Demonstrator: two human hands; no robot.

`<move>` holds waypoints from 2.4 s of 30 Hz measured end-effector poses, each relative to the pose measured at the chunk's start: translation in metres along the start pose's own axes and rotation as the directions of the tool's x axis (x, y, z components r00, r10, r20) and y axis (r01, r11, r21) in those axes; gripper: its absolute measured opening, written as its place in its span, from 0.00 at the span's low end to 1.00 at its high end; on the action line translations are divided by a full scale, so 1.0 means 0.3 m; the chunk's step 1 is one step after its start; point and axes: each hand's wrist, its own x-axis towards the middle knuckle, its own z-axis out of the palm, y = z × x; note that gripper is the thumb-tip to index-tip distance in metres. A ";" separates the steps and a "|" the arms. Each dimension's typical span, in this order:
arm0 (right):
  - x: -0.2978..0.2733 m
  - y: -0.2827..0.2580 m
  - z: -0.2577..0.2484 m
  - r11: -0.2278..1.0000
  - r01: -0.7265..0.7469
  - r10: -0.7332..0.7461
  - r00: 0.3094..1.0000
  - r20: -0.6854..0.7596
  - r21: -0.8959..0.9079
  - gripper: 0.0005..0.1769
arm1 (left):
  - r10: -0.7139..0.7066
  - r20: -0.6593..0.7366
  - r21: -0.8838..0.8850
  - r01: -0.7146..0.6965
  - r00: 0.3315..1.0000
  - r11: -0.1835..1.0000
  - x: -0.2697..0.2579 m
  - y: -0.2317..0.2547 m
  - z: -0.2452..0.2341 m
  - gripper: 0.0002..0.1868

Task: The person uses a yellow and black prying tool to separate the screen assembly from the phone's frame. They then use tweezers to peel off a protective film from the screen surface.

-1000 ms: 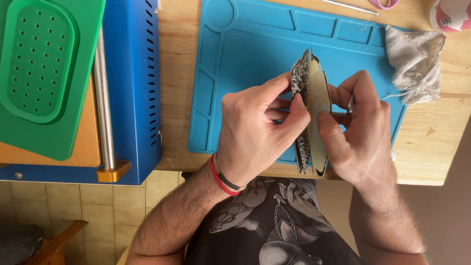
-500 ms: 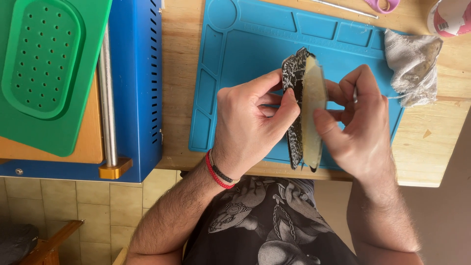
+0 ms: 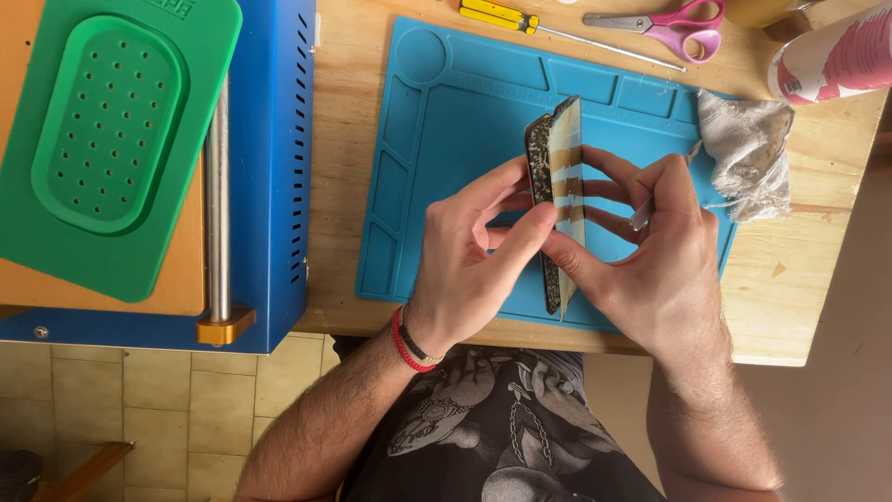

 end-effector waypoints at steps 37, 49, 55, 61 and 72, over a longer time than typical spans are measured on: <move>0.039 0.036 -0.058 0.927 0.365 -0.340 0.914 0.222 -0.085 0.37 | -0.055 -0.042 -0.472 0.029 0.998 0.881 -0.140 -0.054 0.012 0.22; 0.062 0.167 0.003 0.708 0.574 -0.404 0.807 0.430 -0.412 0.34 | 0.669 -0.110 0.650 -0.456 0.735 0.608 -0.221 -0.144 -0.141 0.09; 0.059 0.169 -0.004 0.764 0.528 -0.367 0.828 0.424 -0.371 0.37 | 0.673 0.510 0.646 -0.755 0.536 0.111 -0.217 -0.181 -0.150 0.16; 0.063 0.180 0.005 0.778 0.532 -0.395 0.828 0.398 -0.334 0.35 | 0.561 0.554 0.635 -0.748 0.615 0.194 -0.204 -0.162 -0.154 0.10; 0.092 0.211 0.036 0.730 0.613 -0.502 0.782 0.370 -0.304 0.37 | 0.507 0.472 0.752 -0.630 0.722 0.197 -0.205 -0.186 -0.150 0.23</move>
